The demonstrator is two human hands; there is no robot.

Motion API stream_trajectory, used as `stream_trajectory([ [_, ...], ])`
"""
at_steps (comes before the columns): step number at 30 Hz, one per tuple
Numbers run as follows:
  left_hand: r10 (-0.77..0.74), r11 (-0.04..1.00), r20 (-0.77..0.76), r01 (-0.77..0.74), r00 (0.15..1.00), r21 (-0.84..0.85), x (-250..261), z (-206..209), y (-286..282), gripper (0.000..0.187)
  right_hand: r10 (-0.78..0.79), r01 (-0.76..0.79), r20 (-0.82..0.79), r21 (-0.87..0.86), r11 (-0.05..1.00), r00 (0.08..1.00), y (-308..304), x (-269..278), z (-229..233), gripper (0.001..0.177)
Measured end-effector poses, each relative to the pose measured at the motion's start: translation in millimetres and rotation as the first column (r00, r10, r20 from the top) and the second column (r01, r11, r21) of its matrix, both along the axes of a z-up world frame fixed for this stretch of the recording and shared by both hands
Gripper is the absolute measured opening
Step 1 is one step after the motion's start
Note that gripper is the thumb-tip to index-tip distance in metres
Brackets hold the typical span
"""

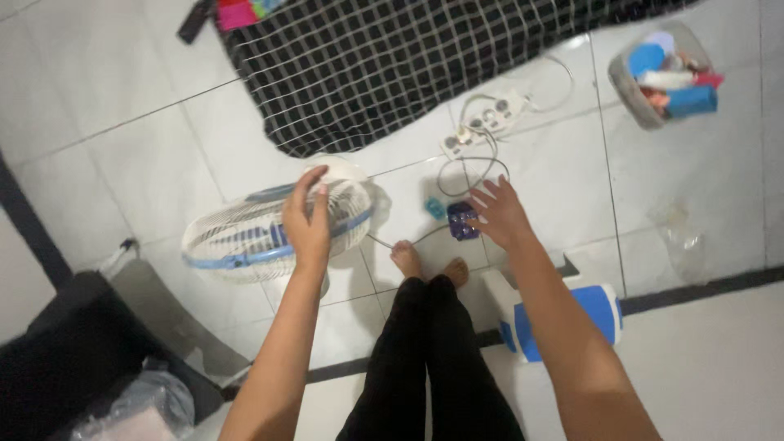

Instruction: The person picks up a stack of folded towels and places them on a shelf, then gathers various loose toiletries from the floor into a small bin and places the bin on the vanity before rearranging bottles, a clock, and other items on the vanity surface.

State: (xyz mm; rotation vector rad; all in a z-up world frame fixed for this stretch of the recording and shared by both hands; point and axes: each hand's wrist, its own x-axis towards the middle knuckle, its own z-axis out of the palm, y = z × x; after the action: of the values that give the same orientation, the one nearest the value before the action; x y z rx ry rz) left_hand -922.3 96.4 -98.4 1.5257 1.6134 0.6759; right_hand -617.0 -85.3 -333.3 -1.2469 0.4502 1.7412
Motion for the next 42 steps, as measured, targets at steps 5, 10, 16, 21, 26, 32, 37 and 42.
stream_trajectory([
  [5, -0.258, 0.966, -0.194, 0.255, 0.947, -0.038, 58, -79, -17, 0.037, -0.054, 0.058, 0.04, -0.118, 0.991, 0.998, -84, 45, -64, 0.087],
  [10, -0.314, 0.919, 0.042, 0.315, 0.948, -0.236, 74, -222, -89, 0.034, -0.158, 0.156, 0.01, -0.229, 0.961, 0.987, -150, 37, -129, 0.076],
  [16, -0.808, 0.579, -0.084, 0.761, 0.583, -0.294, 76, -394, -159, 0.035, -0.23, 0.235, 0.046, -0.249, 0.94, 0.972, -186, 1, -208, 0.065],
  [21, -0.877, 0.474, -0.216, 0.845, 0.429, -0.247, 108, -524, -181, 0.035, -0.299, 0.299, 0.036, -0.218, 0.929, 0.954, -203, -22, -267, 0.058],
  [26, -0.896, 0.387, -0.326, 0.891, 0.301, -0.24, 126, -605, -205, 0.037, -0.344, 0.346, 0.035, -0.152, 0.926, 0.938, -224, -34, -299, 0.055],
  [32, -0.895, 0.417, -0.283, 0.87, 0.344, -0.263, 123, -583, -218, 0.037, -0.376, 0.376, 0.026, -0.14, 0.916, 0.926, -243, -43, -306, 0.062],
  [37, -0.846, 0.531, -0.111, 0.844, 0.522, -0.075, 143, -442, -201, 0.026, -0.436, 0.435, 0.029, 0.014, 0.9, 0.9, -250, -55, -259, 0.063],
  [42, -0.665, 0.712, 0.068, 0.659, 0.744, -0.241, 171, -295, -179, 0.014, -0.382, 0.39, 0.116, -0.059, 0.919, 0.917, -213, -43, -168, 0.065],
])
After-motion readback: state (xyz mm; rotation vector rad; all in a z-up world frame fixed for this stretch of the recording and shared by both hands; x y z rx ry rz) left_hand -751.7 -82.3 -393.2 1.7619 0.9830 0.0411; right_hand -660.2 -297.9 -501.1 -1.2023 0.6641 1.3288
